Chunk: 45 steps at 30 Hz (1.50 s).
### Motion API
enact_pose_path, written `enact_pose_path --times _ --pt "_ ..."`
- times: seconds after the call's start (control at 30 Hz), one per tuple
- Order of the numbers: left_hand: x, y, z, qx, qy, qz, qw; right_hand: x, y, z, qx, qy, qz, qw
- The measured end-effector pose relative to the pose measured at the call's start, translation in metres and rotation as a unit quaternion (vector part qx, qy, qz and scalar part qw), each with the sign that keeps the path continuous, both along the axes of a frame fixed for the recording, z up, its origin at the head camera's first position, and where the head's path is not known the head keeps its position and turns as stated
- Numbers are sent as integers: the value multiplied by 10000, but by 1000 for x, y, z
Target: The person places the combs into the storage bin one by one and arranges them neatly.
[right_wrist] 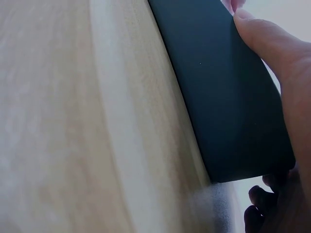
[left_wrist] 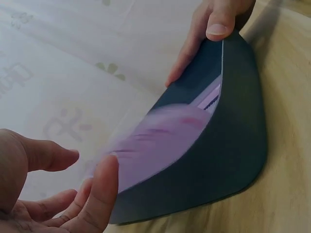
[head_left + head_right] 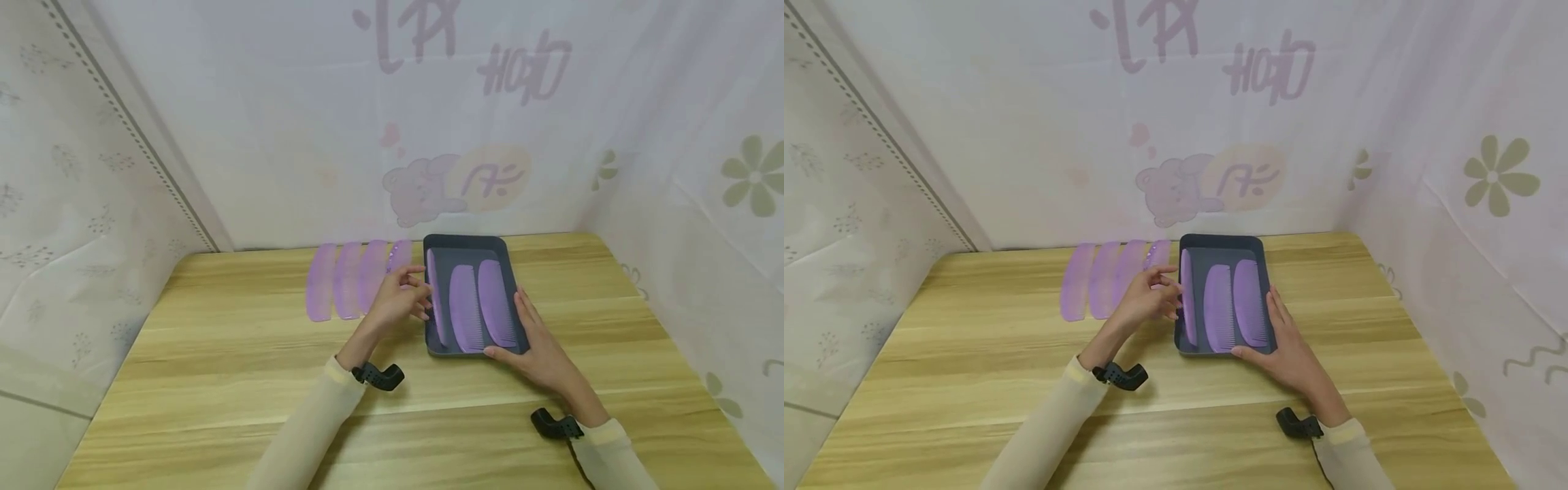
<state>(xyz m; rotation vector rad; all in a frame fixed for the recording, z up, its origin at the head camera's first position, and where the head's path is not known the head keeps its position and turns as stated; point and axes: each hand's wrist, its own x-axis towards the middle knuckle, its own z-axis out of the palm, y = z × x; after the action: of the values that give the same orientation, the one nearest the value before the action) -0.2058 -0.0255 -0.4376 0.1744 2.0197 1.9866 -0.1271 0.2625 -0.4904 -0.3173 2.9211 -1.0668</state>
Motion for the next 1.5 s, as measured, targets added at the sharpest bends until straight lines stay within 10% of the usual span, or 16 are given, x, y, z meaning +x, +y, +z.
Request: enact_pose_path --times 0.6,1.07,1.5 --pt "-11 -48 6 -964 1072 818 9862 0 0 -1 -23 1 19 10000" --pt "-19 -88 10 -1997 2355 1330 9418 -1 1 -2 5 13 15 10000" --pt "-27 -124 -1 -2292 2386 1555 9308 0 0 -1 33 5 0 10000"
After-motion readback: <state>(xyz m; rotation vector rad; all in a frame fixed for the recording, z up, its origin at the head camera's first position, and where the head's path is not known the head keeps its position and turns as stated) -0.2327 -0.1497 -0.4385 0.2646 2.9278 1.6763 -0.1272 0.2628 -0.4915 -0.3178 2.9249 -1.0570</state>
